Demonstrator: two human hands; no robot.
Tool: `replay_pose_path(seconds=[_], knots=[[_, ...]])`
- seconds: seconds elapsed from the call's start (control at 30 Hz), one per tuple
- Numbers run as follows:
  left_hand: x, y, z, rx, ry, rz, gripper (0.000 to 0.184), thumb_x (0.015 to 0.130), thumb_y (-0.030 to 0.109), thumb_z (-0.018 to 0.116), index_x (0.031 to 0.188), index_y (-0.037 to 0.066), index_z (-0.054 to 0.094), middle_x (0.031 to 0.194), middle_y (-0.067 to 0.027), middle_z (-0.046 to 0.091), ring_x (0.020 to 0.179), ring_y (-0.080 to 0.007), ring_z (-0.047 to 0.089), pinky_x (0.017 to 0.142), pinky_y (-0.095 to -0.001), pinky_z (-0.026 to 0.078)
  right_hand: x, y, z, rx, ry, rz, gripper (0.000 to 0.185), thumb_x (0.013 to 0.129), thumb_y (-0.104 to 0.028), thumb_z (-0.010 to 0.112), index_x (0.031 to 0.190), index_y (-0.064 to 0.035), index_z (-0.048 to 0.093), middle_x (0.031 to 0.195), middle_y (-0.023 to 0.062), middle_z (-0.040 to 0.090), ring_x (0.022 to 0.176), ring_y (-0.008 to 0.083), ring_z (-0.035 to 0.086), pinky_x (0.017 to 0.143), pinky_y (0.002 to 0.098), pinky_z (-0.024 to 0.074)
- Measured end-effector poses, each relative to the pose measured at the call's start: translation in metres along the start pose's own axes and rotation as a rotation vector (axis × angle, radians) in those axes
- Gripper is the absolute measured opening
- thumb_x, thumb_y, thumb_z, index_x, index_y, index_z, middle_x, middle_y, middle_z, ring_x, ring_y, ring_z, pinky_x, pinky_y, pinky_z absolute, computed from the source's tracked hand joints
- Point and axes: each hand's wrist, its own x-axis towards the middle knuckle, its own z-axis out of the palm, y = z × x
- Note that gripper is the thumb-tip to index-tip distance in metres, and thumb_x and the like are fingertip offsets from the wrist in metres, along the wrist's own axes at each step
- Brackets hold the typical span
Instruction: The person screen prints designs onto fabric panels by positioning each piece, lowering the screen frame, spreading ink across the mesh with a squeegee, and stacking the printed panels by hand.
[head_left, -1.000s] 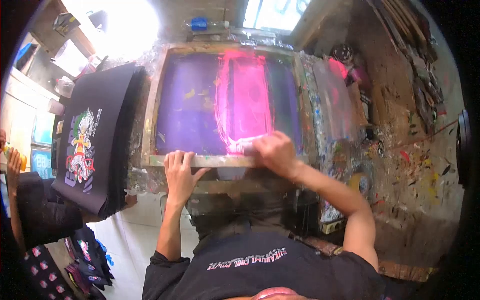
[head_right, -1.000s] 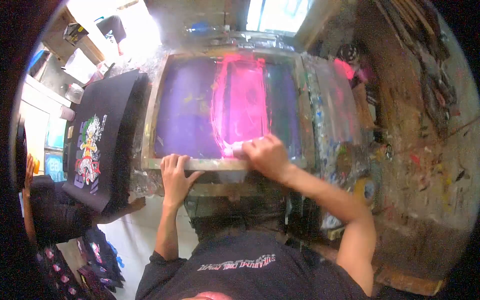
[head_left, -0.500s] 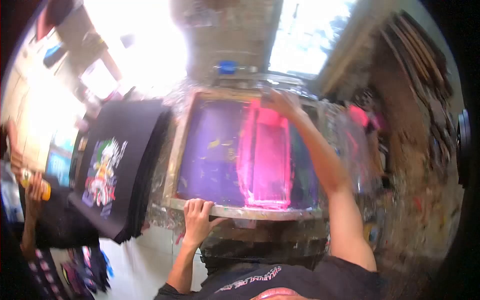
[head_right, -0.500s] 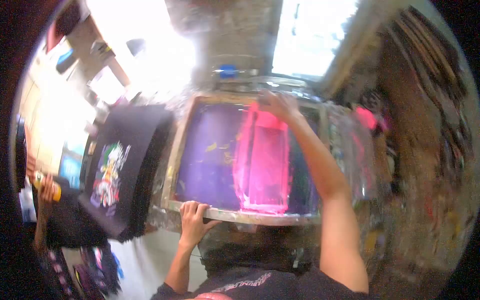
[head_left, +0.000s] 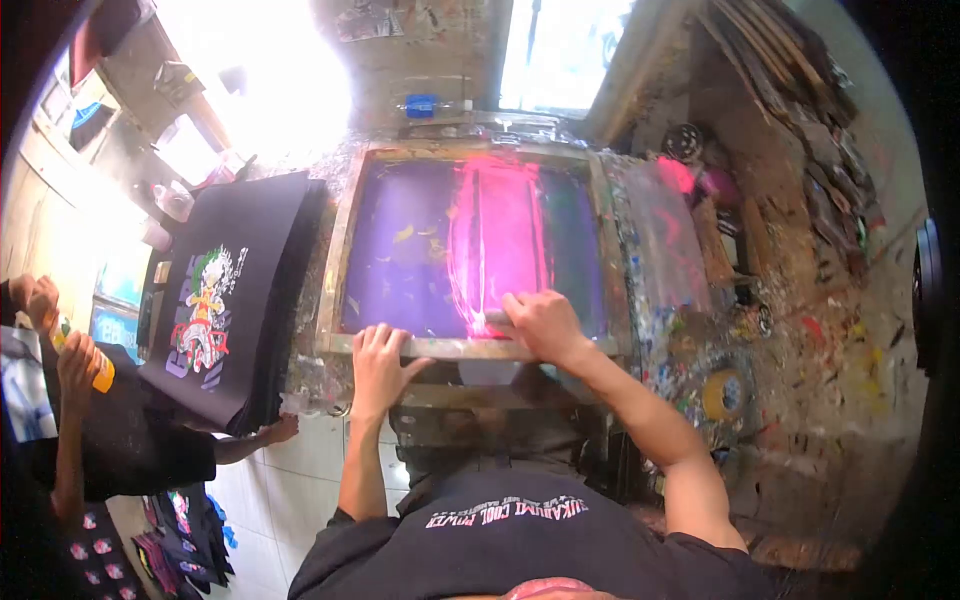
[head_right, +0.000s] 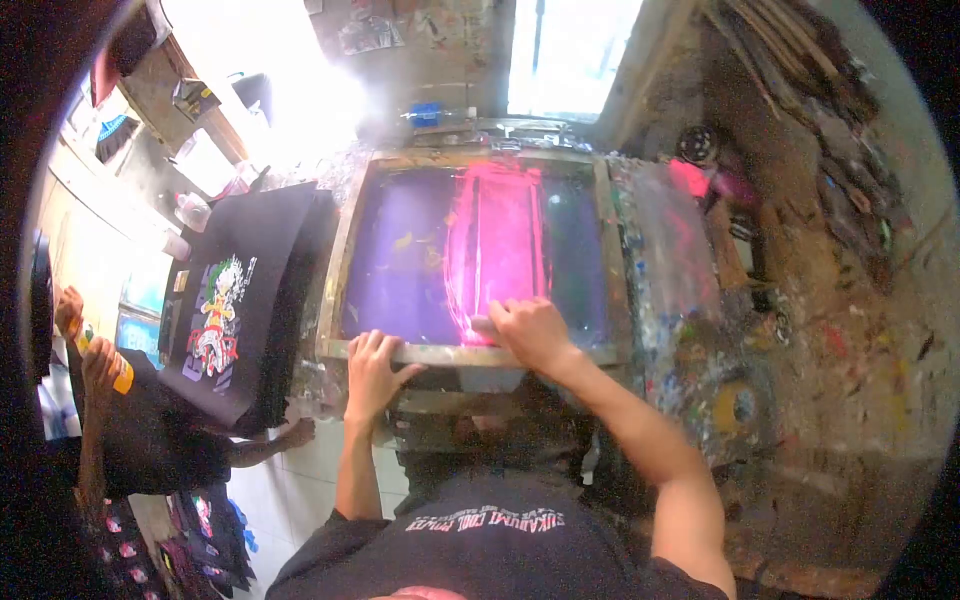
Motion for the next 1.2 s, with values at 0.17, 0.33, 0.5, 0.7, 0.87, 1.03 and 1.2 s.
replay_pose_path(seconds=[0.17, 0.33, 0.5, 0.7, 0.87, 1.03, 1.2], knots=[[0.014, -0.012, -0.012, -0.002, -0.056, 0.042, 0.051, 0.073, 0.049, 0.085, 0.094, 0.006, 0.068, 0.096, -0.0081, 0.065, 0.095, -0.0271, 0.059, 0.091, -0.0424, 0.044, -0.019, -0.037, -0.031, -0.237, 0.207, 0.179, 0.043, 0.094, -0.054, 0.067, 0.1, -0.0118, 0.064, 0.1, 0.009, 0.067, 0.1, 0.0224, 0.067, 0.106, 0.0677, 0.0319], [0.077, -0.009, -0.078, 0.007, -0.037, 0.077, 0.054, 0.077, 0.057, 0.08, 0.09, 0.006, 0.071, 0.089, -0.0081, 0.067, 0.095, -0.0257, 0.063, 0.097, -0.0456, 0.044, 0.005, -0.041, -0.063, -0.292, 0.728, 0.09, 0.046, 0.088, -0.059, 0.071, 0.087, -0.0133, 0.065, 0.082, 0.0046, 0.06, 0.08, 0.0216, 0.06, 0.098, 0.053, 0.0369], [0.121, 0.045, -0.122, 0.136, 0.63, 0.199, 0.044, 0.081, 0.041, 0.083, 0.105, 0.007, 0.069, 0.097, -0.0124, 0.067, 0.09, -0.0309, 0.065, 0.089, -0.0464, 0.049, 0.084, -0.005, -0.175, -0.314, 0.677, 0.15, 0.062, 0.086, -0.067, 0.066, 0.088, -0.0061, 0.071, 0.086, 0.0162, 0.073, 0.081, 0.036, 0.07, 0.08, 0.0468, 0.0497], [0.051, 0.015, 0.014, -0.117, -0.426, 0.261, 0.05, 0.092, 0.029, 0.072, 0.134, 0.005, 0.06, 0.135, -0.0175, 0.063, 0.133, -0.0323, 0.056, 0.121, -0.0503, 0.033, 0.148, 0.022, -0.258, -0.144, 0.423, 0.337, 0.078, 0.088, -0.079, 0.053, 0.095, -0.0031, 0.072, 0.099, 0.0212, 0.074, 0.1, 0.0392, 0.071, 0.089, 0.0504, 0.0522], [0.02, 0.003, 0.062, -0.054, -0.164, 0.286, 0.036, 0.085, 0.012, 0.069, 0.121, 0.008, 0.066, 0.128, -0.0115, 0.068, 0.131, -0.0263, 0.058, 0.122, -0.0596, 0.03, 0.185, 0.058, -0.279, -0.251, 0.38, 0.325, 0.08, 0.09, -0.076, 0.052, 0.098, 0.001, 0.072, 0.099, 0.0247, 0.073, 0.096, 0.0397, 0.069, 0.088, 0.0483, 0.0509], [-0.003, 0.007, 0.016, 0.266, 0.135, -0.04, 0.027, 0.088, 0.019, 0.061, 0.115, 0.017, 0.061, 0.107, -0.0083, 0.059, 0.105, -0.0241, 0.06, 0.103, -0.0459, 0.04, 0.235, 0.12, -0.294, -0.159, 0.39, 0.234, 0.084, 0.091, -0.074, 0.054, 0.109, 0.0064, 0.071, 0.107, 0.028, 0.071, 0.101, 0.0388, 0.066, 0.096, 0.0478, 0.046], [-0.033, -0.037, -0.052, -0.573, 0.172, -0.619, 0.035, 0.102, 0.02, 0.055, 0.135, 0.01, 0.05, 0.138, -0.0187, 0.057, 0.13, -0.0395, 0.055, 0.11, -0.0524, 0.04, 0.266, 0.148, -0.306, -0.138, 0.433, 0.226, 0.084, 0.091, -0.076, 0.053, 0.103, 0.005, 0.069, 0.096, 0.0197, 0.067, 0.093, 0.032, 0.063, 0.091, 0.0439, 0.0455]])
